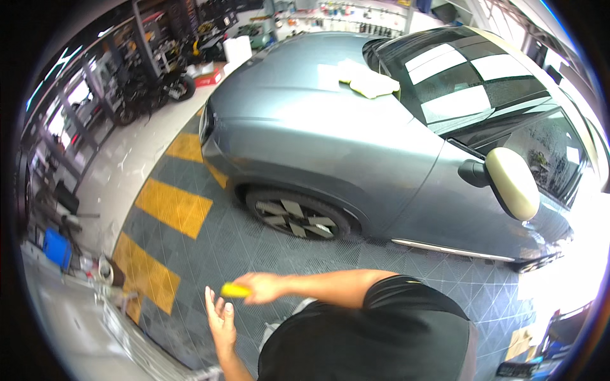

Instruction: The person cleans the rear bumper of a grey car with a cloth and spray. They apply a clear protective film to the surface, using a spray bottle to wet the area and a squeegee to smooth the film and remove bubbles. A heat gun is used to help the film conform to the bumper's curves, and a knife is used to trim the excess material.

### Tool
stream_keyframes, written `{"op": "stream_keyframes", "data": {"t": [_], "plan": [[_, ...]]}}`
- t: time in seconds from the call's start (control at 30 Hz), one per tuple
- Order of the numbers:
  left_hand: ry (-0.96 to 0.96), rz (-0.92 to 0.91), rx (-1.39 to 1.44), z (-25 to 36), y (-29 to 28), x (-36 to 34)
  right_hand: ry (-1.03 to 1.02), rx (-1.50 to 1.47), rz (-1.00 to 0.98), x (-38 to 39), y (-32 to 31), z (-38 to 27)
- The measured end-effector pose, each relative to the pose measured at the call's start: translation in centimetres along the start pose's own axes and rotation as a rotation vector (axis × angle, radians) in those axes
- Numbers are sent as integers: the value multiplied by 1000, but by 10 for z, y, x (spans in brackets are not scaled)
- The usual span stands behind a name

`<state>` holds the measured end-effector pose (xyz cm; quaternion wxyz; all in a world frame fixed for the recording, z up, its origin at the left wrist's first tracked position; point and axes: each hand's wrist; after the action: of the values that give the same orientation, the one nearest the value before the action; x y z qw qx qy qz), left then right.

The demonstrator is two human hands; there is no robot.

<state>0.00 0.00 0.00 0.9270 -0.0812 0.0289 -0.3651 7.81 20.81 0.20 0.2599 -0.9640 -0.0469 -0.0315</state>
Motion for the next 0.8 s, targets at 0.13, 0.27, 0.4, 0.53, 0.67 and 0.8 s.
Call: {"op": "stream_keyframes", "data": {"t": [0.13, 0.27, 0.4, 0.53, 0.67, 0.8], "plan": [[-79, 183, 569, -4, -28, -157, 62, 371, 38, -140, -32, -46], [-413, -59, 784, -38, -79, -247, -131, 194, 250, -145, -127, 28], [-465, -64, 186, -59, -128, -282, 161, 252, 1183, -28, -348, 72], [-446, -153, -154, -130, -136, -326, 1332, 1063, 1635, 134, -533, 140], [-444, -156, 65, -73, -34, -361, 1294, 812, 1591, 183, -578, 199], [-235, -342, -72, -15, 7, -408, 590, 1016, 1914, 192, -610, 108]]}}
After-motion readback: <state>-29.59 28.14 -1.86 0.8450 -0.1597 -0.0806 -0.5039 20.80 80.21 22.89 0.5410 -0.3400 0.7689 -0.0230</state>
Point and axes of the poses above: each hand's wrist, its own x-axis away from the middle knuckle, its own y-axis out of the palm, z = x × y, and after that the axes turned 1 degree about z, right-handed
